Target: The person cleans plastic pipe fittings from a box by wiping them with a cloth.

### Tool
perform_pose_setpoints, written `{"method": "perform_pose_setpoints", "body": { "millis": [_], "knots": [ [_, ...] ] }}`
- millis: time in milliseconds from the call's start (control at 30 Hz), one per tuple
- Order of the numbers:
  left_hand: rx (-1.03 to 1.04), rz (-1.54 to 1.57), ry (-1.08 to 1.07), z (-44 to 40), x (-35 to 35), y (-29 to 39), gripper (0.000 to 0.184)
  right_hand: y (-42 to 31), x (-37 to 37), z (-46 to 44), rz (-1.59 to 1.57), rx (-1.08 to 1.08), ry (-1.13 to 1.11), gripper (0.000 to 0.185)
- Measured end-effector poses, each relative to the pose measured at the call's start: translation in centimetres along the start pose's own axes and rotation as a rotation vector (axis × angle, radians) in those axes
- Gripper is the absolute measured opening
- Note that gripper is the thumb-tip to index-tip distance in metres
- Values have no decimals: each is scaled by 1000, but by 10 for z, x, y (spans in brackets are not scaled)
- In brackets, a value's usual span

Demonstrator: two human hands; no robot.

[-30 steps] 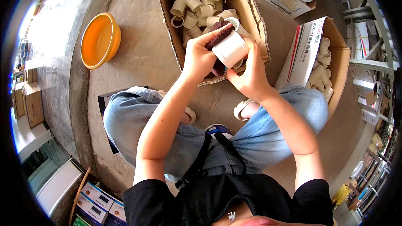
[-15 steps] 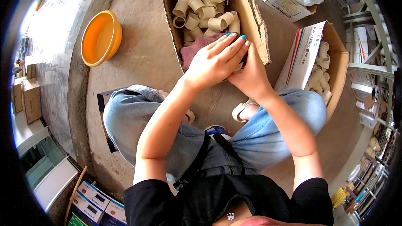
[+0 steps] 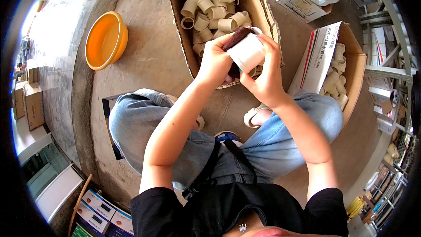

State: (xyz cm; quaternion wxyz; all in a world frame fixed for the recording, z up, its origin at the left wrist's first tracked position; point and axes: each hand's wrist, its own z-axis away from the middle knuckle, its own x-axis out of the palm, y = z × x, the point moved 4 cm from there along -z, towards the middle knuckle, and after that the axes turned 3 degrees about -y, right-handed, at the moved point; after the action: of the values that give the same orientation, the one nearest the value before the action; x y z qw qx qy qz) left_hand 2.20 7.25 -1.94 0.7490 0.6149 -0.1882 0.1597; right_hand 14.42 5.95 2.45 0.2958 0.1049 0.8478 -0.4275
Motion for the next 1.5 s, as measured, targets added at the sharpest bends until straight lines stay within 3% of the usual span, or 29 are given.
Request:
{"method": "perform_pose_setpoints", "body": {
  "millis": [100, 200, 233, 267, 433, 633, 767, 800, 1000, 1100, 1200, 1300, 1433, 1500],
  "knots": [
    [-2, -62, 24, -2, -4, 0, 36, -1, 3, -2, -7, 26, 14, 75],
    [371, -762, 99, 6, 6, 23, 39, 6, 11, 2, -116, 201, -12, 73],
    [667, -1021, 49, 8, 10, 27, 39, 10, 14, 4, -171, 280, -29, 73],
    [771, -1153, -10, 10, 12, 30, 41, 8, 13, 2, -30, 207, -8, 69],
    [1124, -1498, -213, 23, 27, 30, 39, 16, 17, 10, -91, 370, -103, 65],
    [963, -1170, -163, 14, 20, 33, 43, 7, 9, -1, -52, 161, 27, 76],
    [578, -799, 59, 6, 13, 31, 42, 9, 7, -5, -159, 121, -27, 78],
    [367, -658, 101, 5, 7, 24, 38, 7, 5, -6, -150, 84, -10, 78],
    [-83, 37, 57, 0, 2, 0, 27, -4, -3, -7, -51, -90, 43, 79],
    [50, -267, 54, 1, 1, 5, 30, -2, 1, -8, -83, -23, 29, 79],
    [702, -999, 98, 13, 16, 29, 37, 4, 6, -5, -142, 127, -20, 78],
    [1023, -1316, -37, 20, 23, 39, 40, 6, 9, -1, -156, 272, -75, 80],
    [1148, -1428, -125, 29, 30, 45, 33, 18, 16, 4, -198, 378, -125, 74],
    [1063, -1307, -91, 23, 25, 43, 35, 20, 17, 6, -205, 386, -108, 70]
  ]
}}
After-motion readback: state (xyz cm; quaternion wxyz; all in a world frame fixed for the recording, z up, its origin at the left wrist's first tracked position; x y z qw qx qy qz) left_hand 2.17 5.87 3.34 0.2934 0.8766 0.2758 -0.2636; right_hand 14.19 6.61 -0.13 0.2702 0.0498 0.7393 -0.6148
